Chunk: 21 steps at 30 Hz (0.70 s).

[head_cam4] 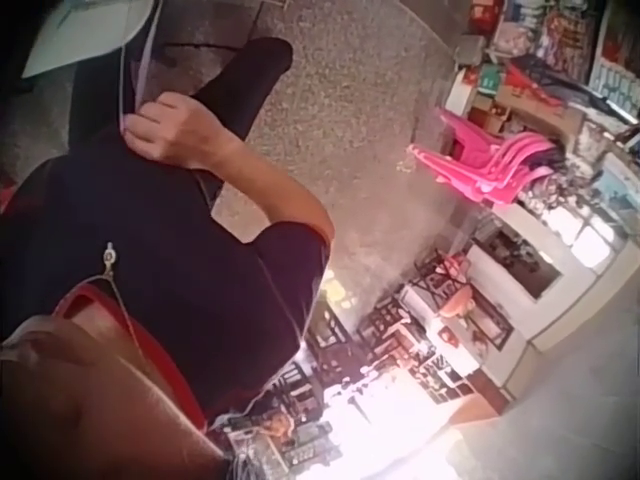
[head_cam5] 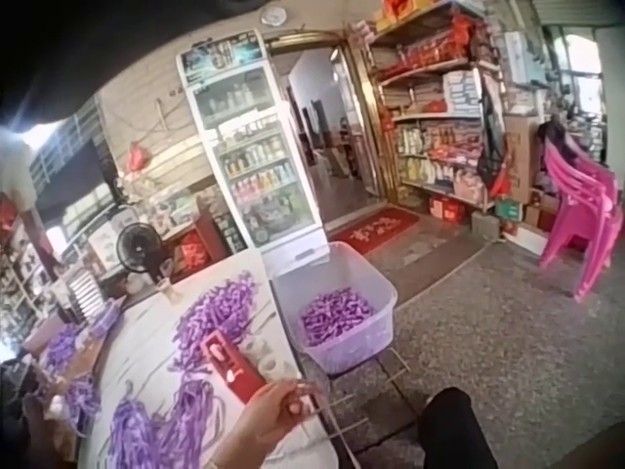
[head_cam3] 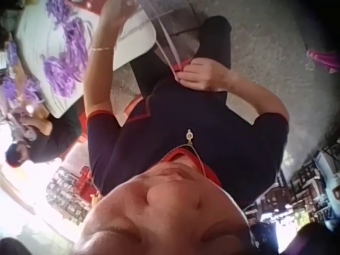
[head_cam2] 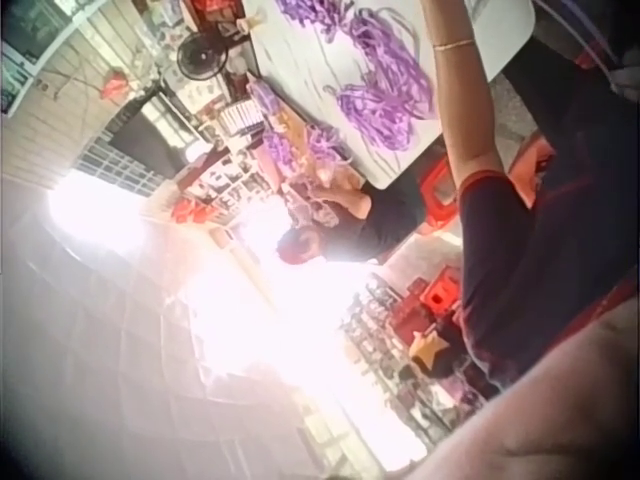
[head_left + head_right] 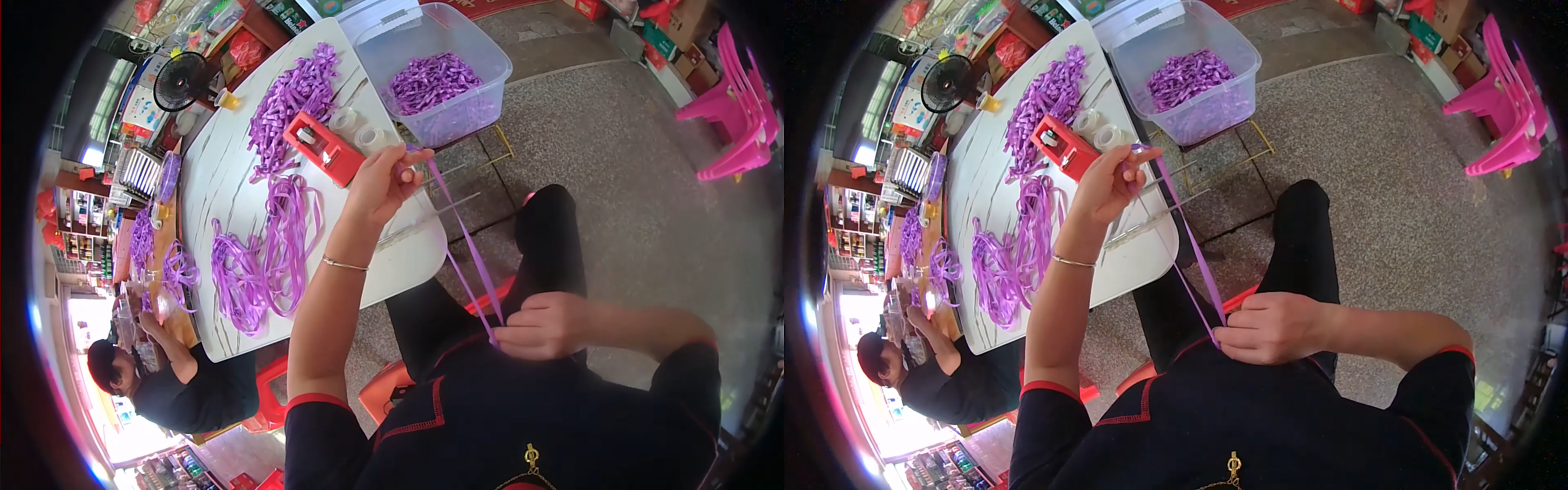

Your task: Wrapping purple ribbon around small cardboard pieces and securing them with tape.

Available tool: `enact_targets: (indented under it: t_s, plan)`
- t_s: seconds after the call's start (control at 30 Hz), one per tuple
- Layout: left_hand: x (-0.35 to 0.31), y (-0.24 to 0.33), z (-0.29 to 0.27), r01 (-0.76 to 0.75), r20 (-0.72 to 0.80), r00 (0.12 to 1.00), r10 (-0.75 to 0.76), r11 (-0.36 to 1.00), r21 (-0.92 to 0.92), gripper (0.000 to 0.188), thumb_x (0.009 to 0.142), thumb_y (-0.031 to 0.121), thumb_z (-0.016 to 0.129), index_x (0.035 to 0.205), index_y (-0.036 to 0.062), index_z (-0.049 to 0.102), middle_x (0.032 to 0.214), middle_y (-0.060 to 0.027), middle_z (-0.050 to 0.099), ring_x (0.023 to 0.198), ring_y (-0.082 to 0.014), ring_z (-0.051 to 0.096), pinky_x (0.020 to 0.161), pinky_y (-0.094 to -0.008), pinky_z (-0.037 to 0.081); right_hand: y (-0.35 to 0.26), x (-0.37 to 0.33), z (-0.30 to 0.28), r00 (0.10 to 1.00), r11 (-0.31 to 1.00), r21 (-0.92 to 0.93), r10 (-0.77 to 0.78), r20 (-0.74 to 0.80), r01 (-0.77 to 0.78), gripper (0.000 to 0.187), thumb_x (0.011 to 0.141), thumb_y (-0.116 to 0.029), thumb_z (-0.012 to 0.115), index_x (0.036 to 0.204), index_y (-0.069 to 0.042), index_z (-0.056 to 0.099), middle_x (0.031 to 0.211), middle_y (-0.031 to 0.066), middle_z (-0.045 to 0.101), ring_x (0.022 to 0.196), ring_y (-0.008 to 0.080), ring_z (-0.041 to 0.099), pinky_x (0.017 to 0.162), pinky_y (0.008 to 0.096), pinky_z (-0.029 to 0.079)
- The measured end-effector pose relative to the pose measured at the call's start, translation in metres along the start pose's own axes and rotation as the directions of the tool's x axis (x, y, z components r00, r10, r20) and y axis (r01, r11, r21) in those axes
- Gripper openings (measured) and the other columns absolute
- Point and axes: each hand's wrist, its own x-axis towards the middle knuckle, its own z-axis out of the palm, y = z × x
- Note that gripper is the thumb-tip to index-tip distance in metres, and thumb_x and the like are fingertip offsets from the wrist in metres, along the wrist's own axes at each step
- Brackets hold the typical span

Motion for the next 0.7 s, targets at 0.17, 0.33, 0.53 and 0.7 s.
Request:
enact_targets:
  t_s: [0.17,0.33,0.53,0.7]
  plan:
    - [-0.004,0.005,-0.008,-0.022,0.03,0.999,0.023,0.999,-0.032,0.026,0.088,0.012,0.048,0.064,0.0019,0.047,0.081,-0.0178,0.061,0.053,-0.0072,0.048,0.05,-0.0188,0.044,0.003,-0.017,-0.001,0.995,0.995,0.022,0.096,0.02,-0.096,0.011,0.067,-0.009,0.06,0.078,-0.006,0.058,0.077,0.0016,0.054,0.069,0.0127,0.056,0.062,0.0239,0.044]
    - [-0.013,0.008,-0.039,0.021,-0.04,0.999,-0.022,1.0,-0.01,0.023,0.087,0.015,0.048,0.068,0.0019,0.047,0.085,-0.016,0.058,0.045,-0.0062,0.038,0.048,-0.0215,0.041,0.002,-0.034,-0.007,0.96,0.954,-0.122,0.278,0.032,-0.272,0.009,0.069,-0.01,0.059,0.076,-0.006,0.056,0.071,0.0012,0.05,0.062,0.0129,0.052,0.056,0.0249,0.041]
    - [-0.047,0.013,-0.046,0.018,0.017,1.0,-0.019,1.0,0.022,0.022,0.088,0.016,0.048,0.07,0.0027,0.047,0.082,-0.0132,0.056,0.043,-0.0058,0.037,0.046,-0.0215,0.042,0.014,-0.049,-0.015,0.824,0.824,-0.259,0.549,0.144,-0.504,0.011,0.072,-0.015,0.06,0.076,-0.007,0.054,0.068,0.0037,0.048,0.064,0.0177,0.052,0.059,0.0275,0.041]
    - [-0.067,-0.002,-0.045,0.037,0.063,0.997,-0.045,0.992,0.12,0.018,0.088,0.015,0.046,0.073,0.0046,0.046,0.077,-0.0104,0.055,0.039,-0.0031,0.032,0.042,-0.0169,0.037,0.026,-0.054,-0.018,0.682,0.644,-0.336,0.732,0.008,-0.687,0.026,0.074,-0.021,0.062,0.094,-0.005,0.059,0.071,0.0073,0.05,0.066,0.0253,0.053,0.057,0.035,0.043]
